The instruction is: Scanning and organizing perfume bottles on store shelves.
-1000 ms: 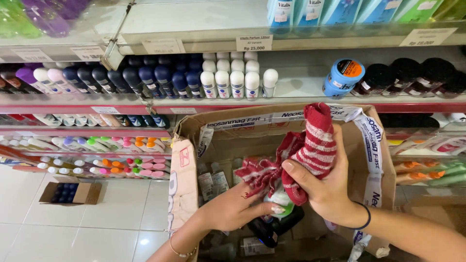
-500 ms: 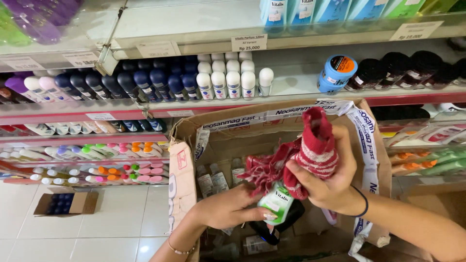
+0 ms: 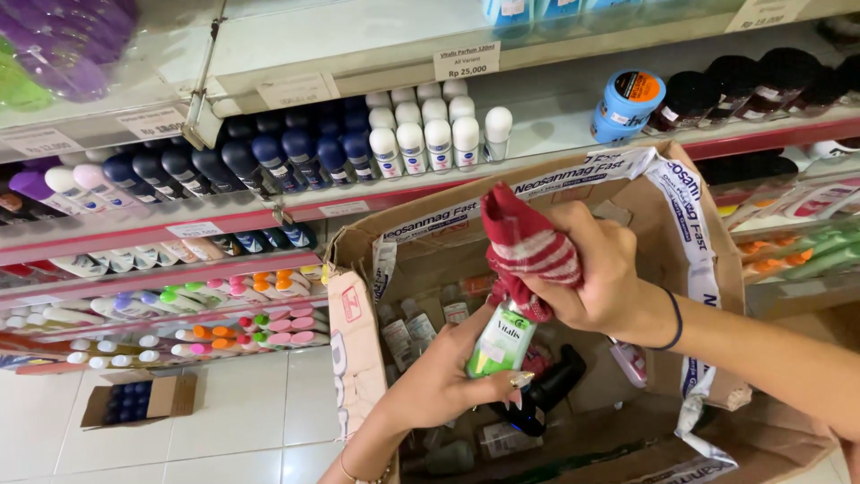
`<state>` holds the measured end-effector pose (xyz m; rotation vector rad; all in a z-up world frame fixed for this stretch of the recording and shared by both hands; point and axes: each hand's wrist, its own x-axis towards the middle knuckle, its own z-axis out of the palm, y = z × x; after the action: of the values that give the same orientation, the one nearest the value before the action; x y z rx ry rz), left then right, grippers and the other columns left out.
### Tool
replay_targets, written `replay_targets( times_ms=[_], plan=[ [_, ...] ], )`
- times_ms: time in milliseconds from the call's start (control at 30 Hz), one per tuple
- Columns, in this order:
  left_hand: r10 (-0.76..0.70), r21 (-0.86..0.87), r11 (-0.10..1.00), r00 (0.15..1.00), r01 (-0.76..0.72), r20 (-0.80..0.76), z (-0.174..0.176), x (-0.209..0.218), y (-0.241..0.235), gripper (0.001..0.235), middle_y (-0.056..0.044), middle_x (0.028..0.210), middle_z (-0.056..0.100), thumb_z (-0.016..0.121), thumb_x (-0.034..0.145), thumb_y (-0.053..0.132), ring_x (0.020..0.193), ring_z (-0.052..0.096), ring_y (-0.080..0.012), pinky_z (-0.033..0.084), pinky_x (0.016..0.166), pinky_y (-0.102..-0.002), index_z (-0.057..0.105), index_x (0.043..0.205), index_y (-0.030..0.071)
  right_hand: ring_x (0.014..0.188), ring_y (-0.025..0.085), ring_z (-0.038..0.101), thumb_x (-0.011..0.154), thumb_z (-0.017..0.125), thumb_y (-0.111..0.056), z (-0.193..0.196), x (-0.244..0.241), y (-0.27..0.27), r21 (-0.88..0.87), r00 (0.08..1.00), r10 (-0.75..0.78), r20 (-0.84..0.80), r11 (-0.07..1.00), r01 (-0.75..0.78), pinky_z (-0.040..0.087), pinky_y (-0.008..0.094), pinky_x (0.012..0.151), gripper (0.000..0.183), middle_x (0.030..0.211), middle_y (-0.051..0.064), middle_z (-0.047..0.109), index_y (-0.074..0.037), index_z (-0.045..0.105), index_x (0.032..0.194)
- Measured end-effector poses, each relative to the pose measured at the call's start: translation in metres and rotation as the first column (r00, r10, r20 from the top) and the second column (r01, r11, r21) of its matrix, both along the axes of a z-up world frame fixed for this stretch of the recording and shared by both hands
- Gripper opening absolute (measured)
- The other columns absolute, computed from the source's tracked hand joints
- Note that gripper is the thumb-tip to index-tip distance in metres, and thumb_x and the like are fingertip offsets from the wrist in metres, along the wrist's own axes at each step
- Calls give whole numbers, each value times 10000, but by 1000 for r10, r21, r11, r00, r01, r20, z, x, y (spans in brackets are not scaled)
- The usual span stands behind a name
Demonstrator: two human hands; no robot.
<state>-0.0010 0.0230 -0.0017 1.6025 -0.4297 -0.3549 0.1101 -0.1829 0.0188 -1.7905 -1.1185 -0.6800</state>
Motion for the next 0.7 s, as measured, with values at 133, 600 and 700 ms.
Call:
replay_targets(
  times_ms=[133,600,700],
  plan=[
    [86,26,996,996,-86,28,-3,-3,-2,455,-135,891,752,694,909,168,827,784,-214,603,782,-329,513,1285,-14,751,281,744,893,761,-230,8,5,3,-134,1000,-15,-10,991,14,572,347,673,374,848,121,711,2,606,1143],
    [220,391,874,952,-289,212,4,1,-16,558,-257,777,700,737,840,257,755,704,-454,555,663,-479,467,1237,-28,626,311,665,703,844,-250,15,22,-8,-399,987,16,160,915,50,498,412,555,474,714,90,667,-47,612,1063],
    [225,391,853,920,-345,321,4,5,-12,547,-270,774,693,742,835,239,750,690,-469,541,654,-490,489,1231,-40,616,311,662,697,837,-223,12,24,-9,-393,988,-2,158,917,65,500,419,557,442,688,87,653,-63,614,1044]
  ],
)
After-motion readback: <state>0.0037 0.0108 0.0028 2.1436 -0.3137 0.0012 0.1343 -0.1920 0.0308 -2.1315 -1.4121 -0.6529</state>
